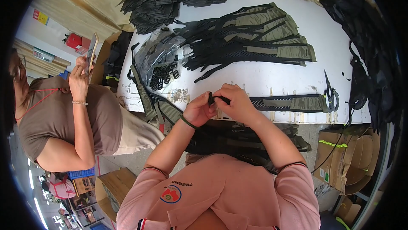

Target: The person is assembling components of tactical vests, specifically inserting mesh panels and attaching plastic buckles to straps.

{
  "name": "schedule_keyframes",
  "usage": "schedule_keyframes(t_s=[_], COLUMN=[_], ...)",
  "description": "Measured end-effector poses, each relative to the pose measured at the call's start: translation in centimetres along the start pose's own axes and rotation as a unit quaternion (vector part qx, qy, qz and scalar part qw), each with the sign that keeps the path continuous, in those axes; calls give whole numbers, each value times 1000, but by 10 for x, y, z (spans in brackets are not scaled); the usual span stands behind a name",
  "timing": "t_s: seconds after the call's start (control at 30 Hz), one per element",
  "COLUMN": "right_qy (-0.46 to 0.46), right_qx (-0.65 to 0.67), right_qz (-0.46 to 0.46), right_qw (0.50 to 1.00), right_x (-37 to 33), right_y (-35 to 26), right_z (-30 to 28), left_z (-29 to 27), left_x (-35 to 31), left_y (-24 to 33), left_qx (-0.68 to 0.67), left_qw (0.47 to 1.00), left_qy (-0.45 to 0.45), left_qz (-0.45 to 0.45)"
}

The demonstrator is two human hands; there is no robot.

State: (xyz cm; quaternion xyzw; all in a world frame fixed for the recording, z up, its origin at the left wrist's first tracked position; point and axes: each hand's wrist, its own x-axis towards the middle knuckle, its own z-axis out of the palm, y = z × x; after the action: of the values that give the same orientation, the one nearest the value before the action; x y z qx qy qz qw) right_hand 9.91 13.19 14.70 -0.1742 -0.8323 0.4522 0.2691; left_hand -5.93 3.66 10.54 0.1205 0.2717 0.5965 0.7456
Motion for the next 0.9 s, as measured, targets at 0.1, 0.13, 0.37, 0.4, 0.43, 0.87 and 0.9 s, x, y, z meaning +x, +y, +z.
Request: schedule_keyframes(t_s=[0.1, 0.13, 0.37, 0.4, 0.43, 0.87, 0.9], right_qy=[45, 32, -2, -2, 15, 108, 107], right_qx=[-24, 11, 8, 7, 102, -103, -104], right_qz=[-23, -11, 6, 5, 77, -64, -64], right_qw=[998, 999, 1000, 1000, 992, 987, 987], right_x=[-1, -2, -3, -3, -3, -5, -5], right_y=[-2, -2, 0, -2, -5, -13, -13], right_z=[3, 3, -4, -4, -4, 1, 2], left_z=[-1, -2, -3, -1, 1, 37, 39], left_x=[1, 2, 3, 3, 4, 3, 4], left_y=[-1, -2, -2, 0, 2, 7, 6], left_qx=[-21, -21, -12, -3, -3, 220, 267], left_qw=[1000, 1000, 1000, 1000, 1000, 956, 938], left_qy=[1, 1, 0, 11, 10, 133, 147], left_qz=[-9, -8, -10, -6, -5, 139, 163])
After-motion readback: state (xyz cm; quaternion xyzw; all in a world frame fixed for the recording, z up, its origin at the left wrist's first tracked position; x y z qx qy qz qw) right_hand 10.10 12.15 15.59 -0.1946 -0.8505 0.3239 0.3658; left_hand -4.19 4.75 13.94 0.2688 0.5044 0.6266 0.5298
